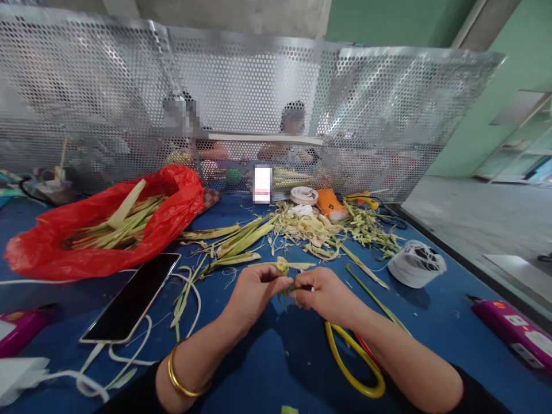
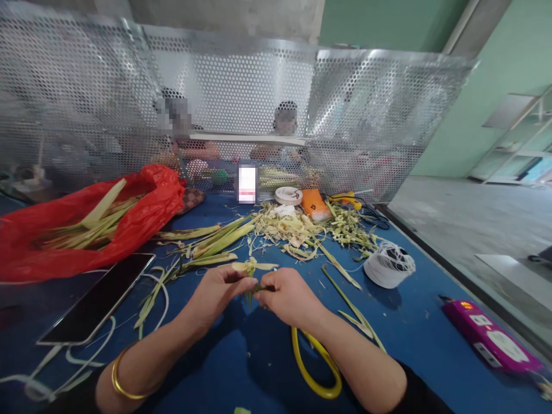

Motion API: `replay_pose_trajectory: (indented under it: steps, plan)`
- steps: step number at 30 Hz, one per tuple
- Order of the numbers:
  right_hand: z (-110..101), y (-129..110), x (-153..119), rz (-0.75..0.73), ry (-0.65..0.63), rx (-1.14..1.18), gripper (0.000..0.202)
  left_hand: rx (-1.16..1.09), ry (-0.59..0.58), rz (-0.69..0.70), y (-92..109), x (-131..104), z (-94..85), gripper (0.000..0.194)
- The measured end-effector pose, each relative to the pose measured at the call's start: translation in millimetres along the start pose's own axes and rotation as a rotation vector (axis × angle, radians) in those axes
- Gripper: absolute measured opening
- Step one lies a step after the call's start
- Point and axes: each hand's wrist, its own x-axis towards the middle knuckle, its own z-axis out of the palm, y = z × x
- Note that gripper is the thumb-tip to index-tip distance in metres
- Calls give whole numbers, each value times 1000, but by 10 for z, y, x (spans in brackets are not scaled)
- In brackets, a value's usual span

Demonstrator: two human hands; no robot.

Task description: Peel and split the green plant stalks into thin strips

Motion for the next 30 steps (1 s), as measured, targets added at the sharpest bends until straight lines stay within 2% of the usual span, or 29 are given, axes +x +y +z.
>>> replay_pose_trajectory:
  steps: [4, 6, 9, 11, 16, 23, 30]
  plan:
    - [6, -25, 2, 21, -8, -21, 19, -113, -130, -60, 34, -7, -39, 18]
    - [15, -36, 1, 25, -32, -18, 19, -90, -89, -57, 22, -3, -26, 19]
    - [39, -37, 3, 5, -48, 44, 19, -4, 78, -21, -36, 9, 22, 18]
    - [56, -30, 4, 2, -45, 77, 19, 46, 143, -2, -70, 12, 43, 18]
    - [42, -41, 2, 2, 46, -83, 21, -15, 90, -20, -25, -5, -4, 23]
    - [-32, -101, 14, -20, 24, 232, 24, -32, 62, 11, 47, -15, -47, 25]
    - [24, -42, 0, -66, 127, -16, 22, -73, 105, -7, -22, 10, -9, 29]
